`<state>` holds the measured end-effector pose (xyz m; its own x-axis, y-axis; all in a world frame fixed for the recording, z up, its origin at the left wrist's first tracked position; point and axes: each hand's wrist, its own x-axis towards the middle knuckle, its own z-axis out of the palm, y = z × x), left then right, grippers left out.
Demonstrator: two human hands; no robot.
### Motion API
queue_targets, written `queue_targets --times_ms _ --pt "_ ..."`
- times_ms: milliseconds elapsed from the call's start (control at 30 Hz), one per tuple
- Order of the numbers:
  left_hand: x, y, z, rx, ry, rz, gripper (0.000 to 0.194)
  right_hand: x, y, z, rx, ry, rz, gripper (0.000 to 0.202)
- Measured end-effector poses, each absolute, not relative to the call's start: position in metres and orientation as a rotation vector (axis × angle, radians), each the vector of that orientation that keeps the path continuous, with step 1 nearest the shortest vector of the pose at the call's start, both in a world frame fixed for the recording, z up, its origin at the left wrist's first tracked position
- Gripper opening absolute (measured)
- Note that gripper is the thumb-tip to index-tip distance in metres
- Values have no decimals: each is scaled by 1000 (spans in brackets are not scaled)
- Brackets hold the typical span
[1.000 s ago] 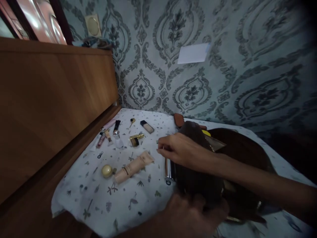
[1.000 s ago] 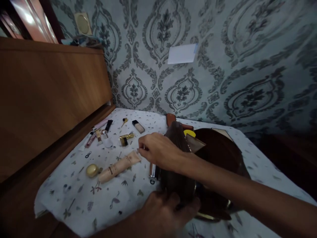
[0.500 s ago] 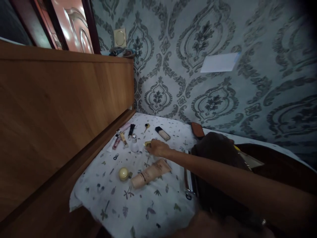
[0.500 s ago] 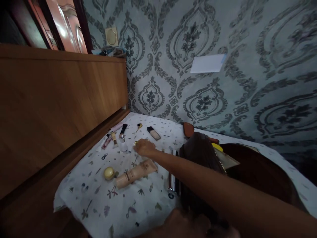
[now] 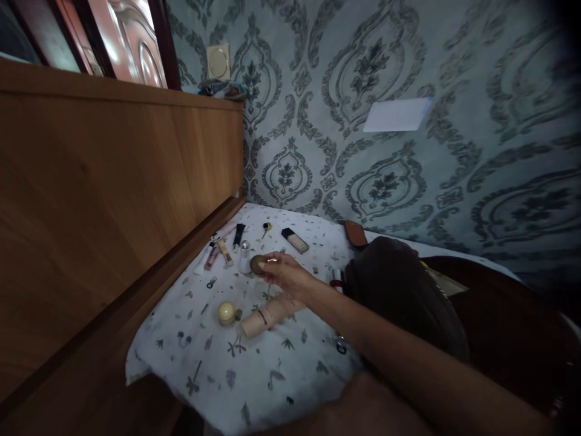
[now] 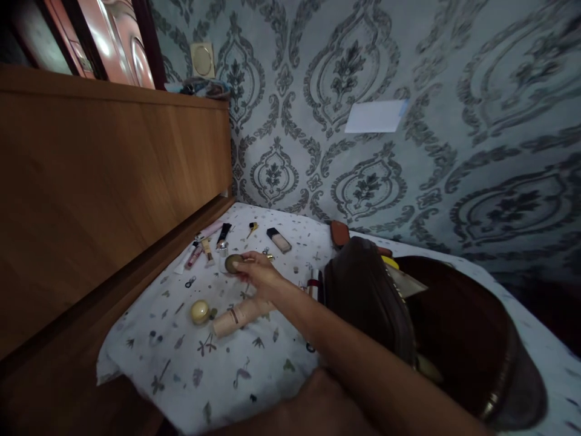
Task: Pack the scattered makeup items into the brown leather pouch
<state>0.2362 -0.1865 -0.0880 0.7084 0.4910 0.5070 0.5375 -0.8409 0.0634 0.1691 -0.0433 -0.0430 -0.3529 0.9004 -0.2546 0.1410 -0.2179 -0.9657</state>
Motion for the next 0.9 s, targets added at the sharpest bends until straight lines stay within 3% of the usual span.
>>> queue_targets --times_ms 167,367,433,600,767,900 --pt "214 -193 -81 -2806 -583 -746 36 184 -76 -24 -849 -1108 1936 52" --pt "166 -204 -91 -3057 -986 -762 20 212 -106 -3 -661 -815 2086 61" --pt "143 -204 -89 -3082 -1322 -958 20 222 -115 -4 -652 -807 2042 63" --pt "94 -199 -67 -2814 -2067 -1855 20 239 -137 -16 -688 -781 1873 57" --pt "89 -196 -49 -2467 -2183 -2512 34 245 -152 -34 -690 -827 1727 63" --pt "99 -195 -48 -2484 -2117 -2554 40 250 -158 -48 -736 -904 1615 73"
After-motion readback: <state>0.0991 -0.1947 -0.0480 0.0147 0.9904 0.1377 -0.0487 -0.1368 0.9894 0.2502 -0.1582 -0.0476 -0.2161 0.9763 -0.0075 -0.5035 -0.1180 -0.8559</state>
